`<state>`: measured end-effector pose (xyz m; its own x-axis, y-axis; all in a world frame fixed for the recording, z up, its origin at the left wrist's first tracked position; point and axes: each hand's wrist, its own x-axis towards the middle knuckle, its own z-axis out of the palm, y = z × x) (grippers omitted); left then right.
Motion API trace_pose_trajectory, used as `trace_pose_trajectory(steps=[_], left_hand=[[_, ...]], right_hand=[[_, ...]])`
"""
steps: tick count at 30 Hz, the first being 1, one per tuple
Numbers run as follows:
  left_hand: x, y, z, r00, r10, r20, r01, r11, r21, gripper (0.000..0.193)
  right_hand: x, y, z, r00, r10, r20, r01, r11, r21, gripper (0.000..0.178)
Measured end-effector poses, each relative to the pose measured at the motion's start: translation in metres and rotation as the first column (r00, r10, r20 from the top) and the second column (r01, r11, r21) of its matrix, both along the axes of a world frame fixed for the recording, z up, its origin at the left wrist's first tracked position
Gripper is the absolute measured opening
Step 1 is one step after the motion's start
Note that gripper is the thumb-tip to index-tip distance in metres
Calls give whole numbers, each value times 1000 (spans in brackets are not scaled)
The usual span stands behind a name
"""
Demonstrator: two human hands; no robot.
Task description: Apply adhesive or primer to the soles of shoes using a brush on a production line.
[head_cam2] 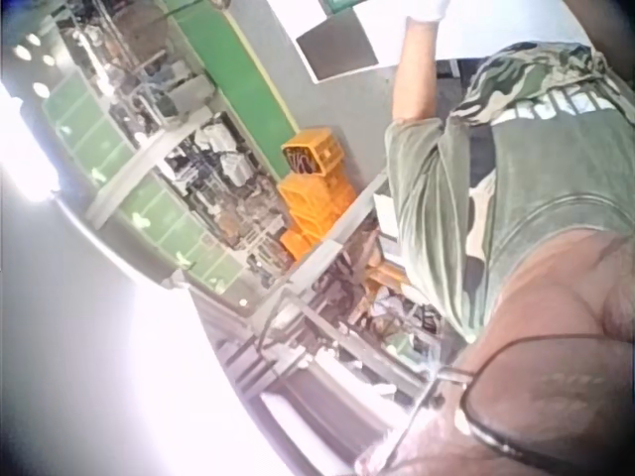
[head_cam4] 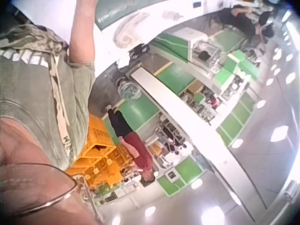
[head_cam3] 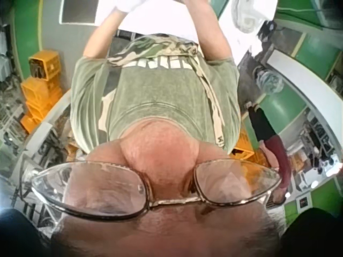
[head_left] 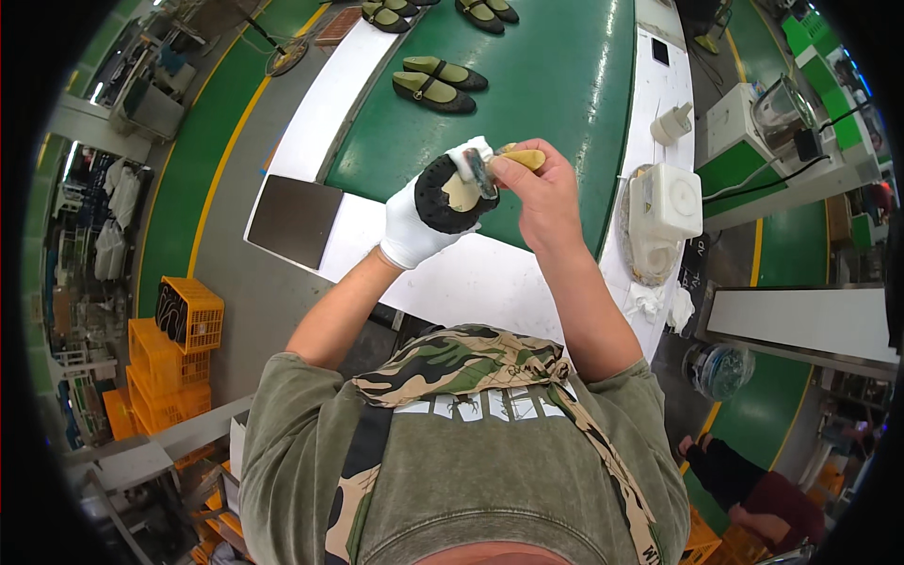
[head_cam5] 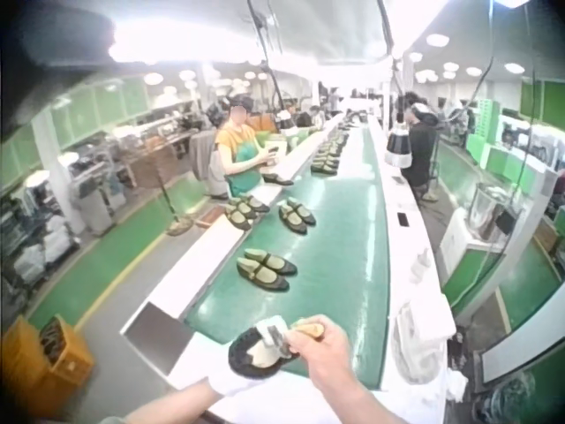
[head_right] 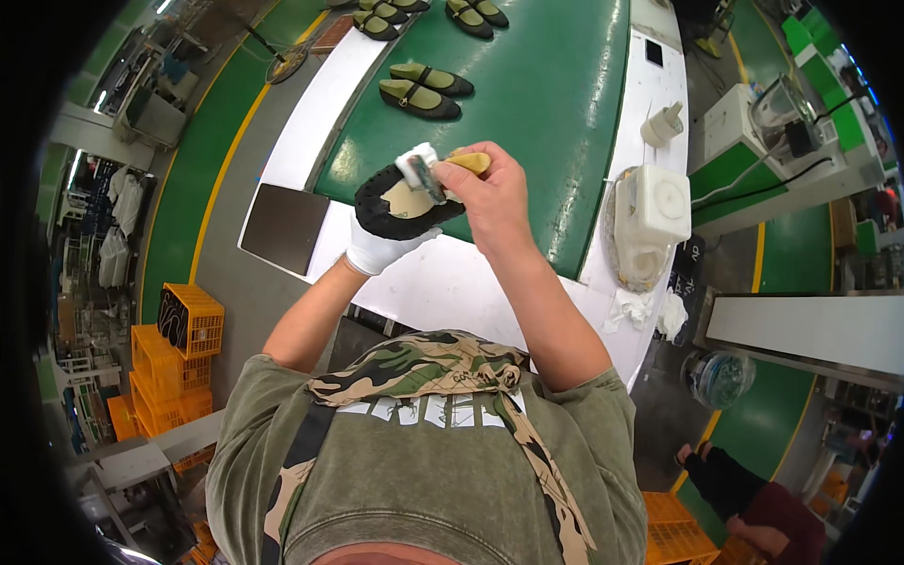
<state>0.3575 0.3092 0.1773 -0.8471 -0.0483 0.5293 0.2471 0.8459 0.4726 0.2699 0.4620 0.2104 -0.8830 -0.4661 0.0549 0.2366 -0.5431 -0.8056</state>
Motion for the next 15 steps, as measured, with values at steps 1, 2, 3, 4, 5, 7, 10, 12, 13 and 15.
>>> trace_pose_trajectory(steps=[1,2,3,4,5,7,10,12,13,15], left_hand=[[2,3,-1,1000,4,-7,-4,1000,-3,69],[5,5,-5,1000,-15,-17,17,992,126,70],[6,8,-8,999,-34,-29,40,966,255,72],[7,11,-10,999,-33,-33,41,967,253,72],[9,13,-11,999,-41,-7,41,941,335,73],[11,22,-6,999,-52,16,41,908,416,75],[16,35,2,999,-4,-44,14,971,239,72],[20,37,3,986,-38,159,-21,935,355,68],[21,37,0,988,-28,154,-29,935,354,68],[23,39,-3,956,-73,284,-60,899,434,67]], right_hand=[[-5,5,-14,1000,-11,0,11,998,58,15],[-11,11,-29,1000,-24,1,24,993,115,15],[-18,16,-50,1000,-23,-4,23,993,114,15],[-25,22,-73,1000,-17,-3,17,970,244,14],[-29,26,-84,1000,-8,0,8,929,369,13],[-22,31,-77,1000,-22,-7,23,930,367,13],[-11,38,-44,999,-32,-37,40,963,267,13],[-4,43,-13,998,-21,-66,32,986,166,13],[-1,45,0,997,-21,-79,30,993,113,14],[0,48,16,995,-8,-99,14,998,58,15]])
